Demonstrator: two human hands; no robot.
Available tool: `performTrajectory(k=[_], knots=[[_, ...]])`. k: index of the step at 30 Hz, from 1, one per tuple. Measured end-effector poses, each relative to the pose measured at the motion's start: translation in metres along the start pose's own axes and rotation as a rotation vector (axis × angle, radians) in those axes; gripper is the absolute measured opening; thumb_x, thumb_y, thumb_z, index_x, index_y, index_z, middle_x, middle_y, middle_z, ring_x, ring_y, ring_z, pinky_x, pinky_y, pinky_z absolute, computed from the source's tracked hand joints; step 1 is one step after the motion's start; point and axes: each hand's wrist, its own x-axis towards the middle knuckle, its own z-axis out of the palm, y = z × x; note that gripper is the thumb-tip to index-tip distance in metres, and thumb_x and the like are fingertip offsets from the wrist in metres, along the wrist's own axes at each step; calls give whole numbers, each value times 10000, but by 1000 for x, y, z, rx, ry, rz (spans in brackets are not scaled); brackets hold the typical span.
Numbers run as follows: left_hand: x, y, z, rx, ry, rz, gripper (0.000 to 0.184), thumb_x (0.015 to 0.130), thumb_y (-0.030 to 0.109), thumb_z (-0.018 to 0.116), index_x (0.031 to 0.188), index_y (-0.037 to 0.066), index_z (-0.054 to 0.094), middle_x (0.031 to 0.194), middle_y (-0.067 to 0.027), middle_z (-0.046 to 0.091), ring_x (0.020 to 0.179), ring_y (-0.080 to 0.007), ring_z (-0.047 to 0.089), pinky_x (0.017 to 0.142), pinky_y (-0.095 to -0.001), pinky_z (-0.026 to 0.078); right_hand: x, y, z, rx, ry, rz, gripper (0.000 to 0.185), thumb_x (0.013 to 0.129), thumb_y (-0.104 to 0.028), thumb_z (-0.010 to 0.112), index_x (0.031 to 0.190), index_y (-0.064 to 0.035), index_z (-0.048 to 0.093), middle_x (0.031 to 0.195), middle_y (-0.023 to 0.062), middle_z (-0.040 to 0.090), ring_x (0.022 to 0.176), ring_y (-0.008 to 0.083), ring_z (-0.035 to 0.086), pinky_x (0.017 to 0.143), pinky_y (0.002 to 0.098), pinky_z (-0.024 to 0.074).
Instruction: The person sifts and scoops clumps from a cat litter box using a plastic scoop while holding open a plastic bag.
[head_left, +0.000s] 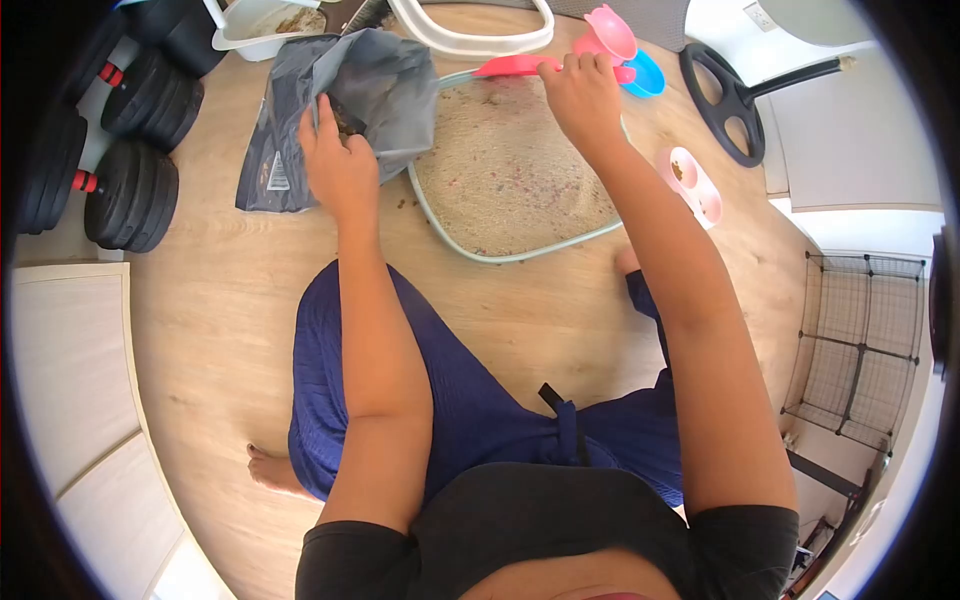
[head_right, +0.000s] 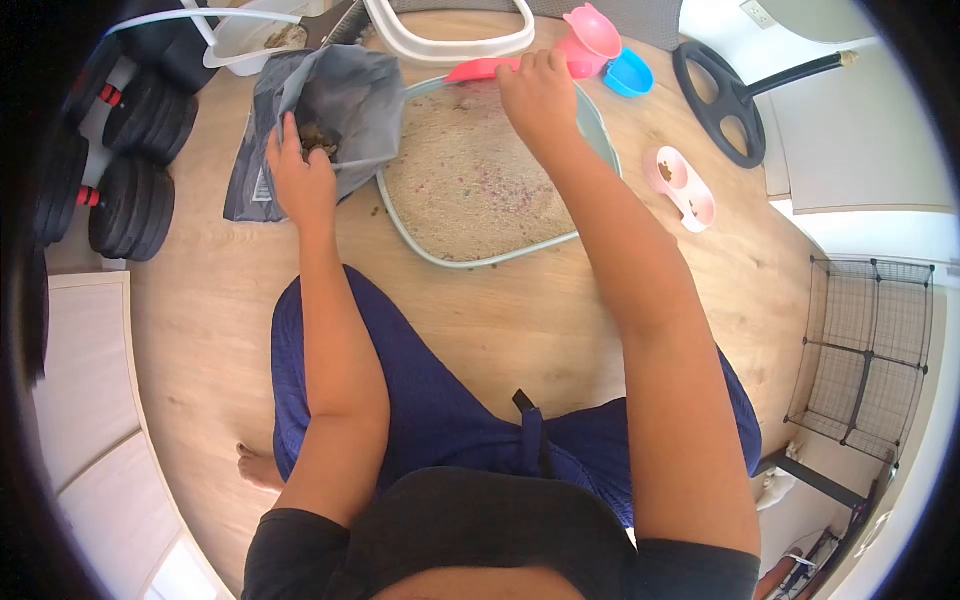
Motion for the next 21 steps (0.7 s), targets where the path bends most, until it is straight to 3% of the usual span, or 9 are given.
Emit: performTrajectory(k=[6, 11, 14, 17, 21], knots=[[4, 1, -1, -20, 35, 35, 537, 768, 94, 473, 1305, 108, 492, 1384, -117, 406, 1170, -311, 494, 904, -412, 436, 9, -15, 3, -118, -18, -80, 63, 768, -145, 547, 805, -97, 566, 667, 50, 557, 678, 203, 556, 693, 349, 364], [-1, 4, 0, -26, 33, 23, 540, 768, 78, 469, 1307, 108, 489, 1373, -120, 419, 1172, -311, 493, 912, -396, 433, 36, -6, 12, -201, -185, -385, 77, 772, -156, 539, 712, -112, 560, 559, -6, 555, 568, 168, 556, 663, 327, 376], [0, 0, -1, -19, 26, 24, 539, 769, 76, 466, 1307, 104, 489, 1376, -124, 416, 1174, -311, 492, 919, -394, 430, 36, 0, 5, -253, -141, -481, 100, 769, -146, 539, 673, -120, 550, 547, -3, 560, 549, 173, 556, 651, 326, 382], [1, 0, -4, -2, 25, 36, 536, 770, 75, 464, 1305, 97, 490, 1375, -127, 417, 1176, -310, 491, 921, -395, 431, 36, 5, 8, -190, -107, -468, 105, 756, -181, 596, 658, -189, 633, 574, -66, 594, 575, 129, 572, 639, 312, 347], [1, 3, -5, -17, 12, 11, 535, 768, 72, 469, 1302, 93, 492, 1371, -132, 420, 1175, -310, 493, 918, -397, 433, 17, 10, -20, -192, -74, -518, 55, 770, -186, 587, 727, -172, 617, 588, -59, 595, 593, 131, 582, 657, 317, 357]])
